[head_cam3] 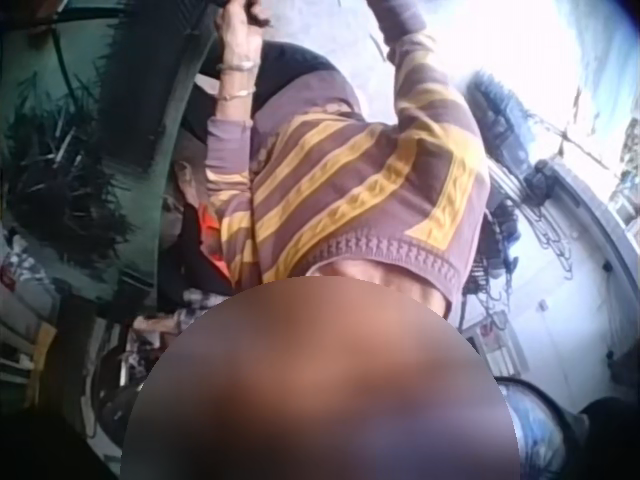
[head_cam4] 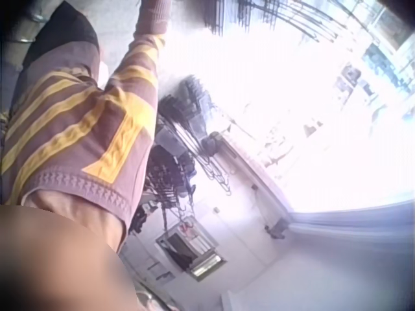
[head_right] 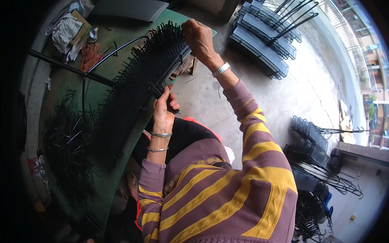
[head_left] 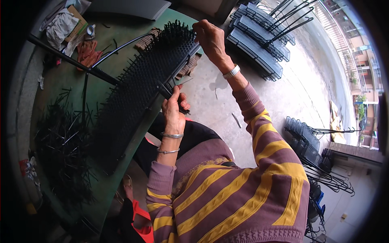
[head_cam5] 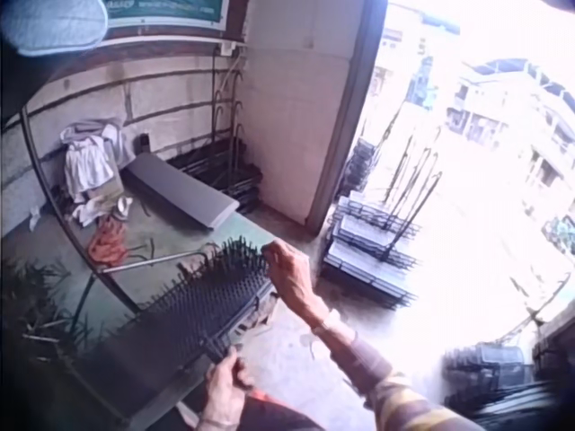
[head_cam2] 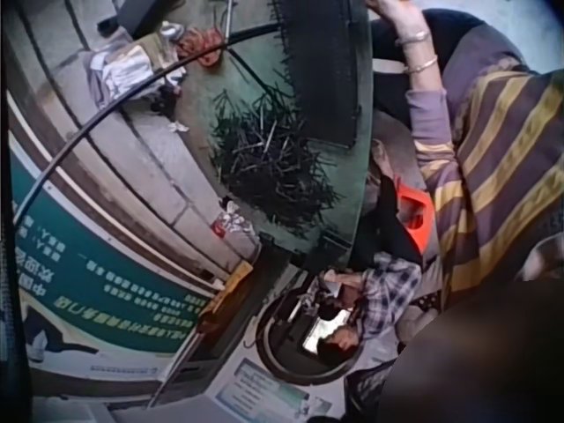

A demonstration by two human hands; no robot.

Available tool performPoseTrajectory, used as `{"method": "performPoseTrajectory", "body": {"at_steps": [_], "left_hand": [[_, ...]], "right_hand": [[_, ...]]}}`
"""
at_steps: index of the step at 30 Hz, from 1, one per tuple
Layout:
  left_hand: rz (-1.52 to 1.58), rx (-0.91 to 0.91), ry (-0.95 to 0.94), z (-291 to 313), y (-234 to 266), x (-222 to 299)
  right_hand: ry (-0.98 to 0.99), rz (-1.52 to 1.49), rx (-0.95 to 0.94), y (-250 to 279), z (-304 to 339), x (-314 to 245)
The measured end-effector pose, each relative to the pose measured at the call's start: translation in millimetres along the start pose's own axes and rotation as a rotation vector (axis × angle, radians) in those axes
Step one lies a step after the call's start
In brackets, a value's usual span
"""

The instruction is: Manually inserting metal wires or pins into a base frame to assemble industrial components.

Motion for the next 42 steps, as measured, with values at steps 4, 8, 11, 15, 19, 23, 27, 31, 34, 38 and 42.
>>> {"method": "performPoseTrajectory", "body": {"at_steps": [4, 8, 11, 15, 19, 23, 27, 31, 34, 38, 42], "left_hand": [[-0.009, -0.031, 0.009, 4, -10, 0], [-0.058, -0.045, 0.021, 6, -12, 0], [-0.067, -0.018, 0.039, 8, -13, -1], [-0.109, -0.055, 0.024, 10, -18, 5], [-0.087, -0.068, 0.051, 10, -23, 2], [-0.073, -0.022, 0.066, 10, -19, 2], [-0.121, -0.045, 0.069, 8, -16, 1], [-0.183, -0.080, 0.024, 4, -20, 4], [-0.226, 0.097, 0.011, 5, -12, 13], [-0.103, 0.104, 0.095, 3, -1, 8], [-0.012, -0.108, 0.058, -9, -1, 6]], "right_hand": [[-0.022, -0.145, -0.007, -6, -2, 7], [0.086, 0.185, 0.026, -8, 5, -7], [0.134, 0.435, 0.008, -12, 10, -17], [0.143, 0.591, -0.052, -17, 15, -29], [0.142, 0.633, -0.058, -17, 17, -31], [0.029, 0.374, -0.084, -2, 32, -41], [-0.237, -0.208, -0.495, -21, 58, -37], [-0.420, -0.542, -0.565, -19, 66, -36], [-0.310, -0.317, -0.150, 21, 45, -23], [-0.160, -0.211, 0.043, 34, 22, -9], [-0.083, -0.080, 0.100, 23, 13, -2]]}}
Point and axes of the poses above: each hand's wrist, its own z-axis away from the middle knuckle, its own y-axis out of the back of the hand, x = y × z, the point moved 9 cm from there along -z, towards the middle knuckle, and after that the axes turned 6 degrees about -x, right-handed, at the moved point
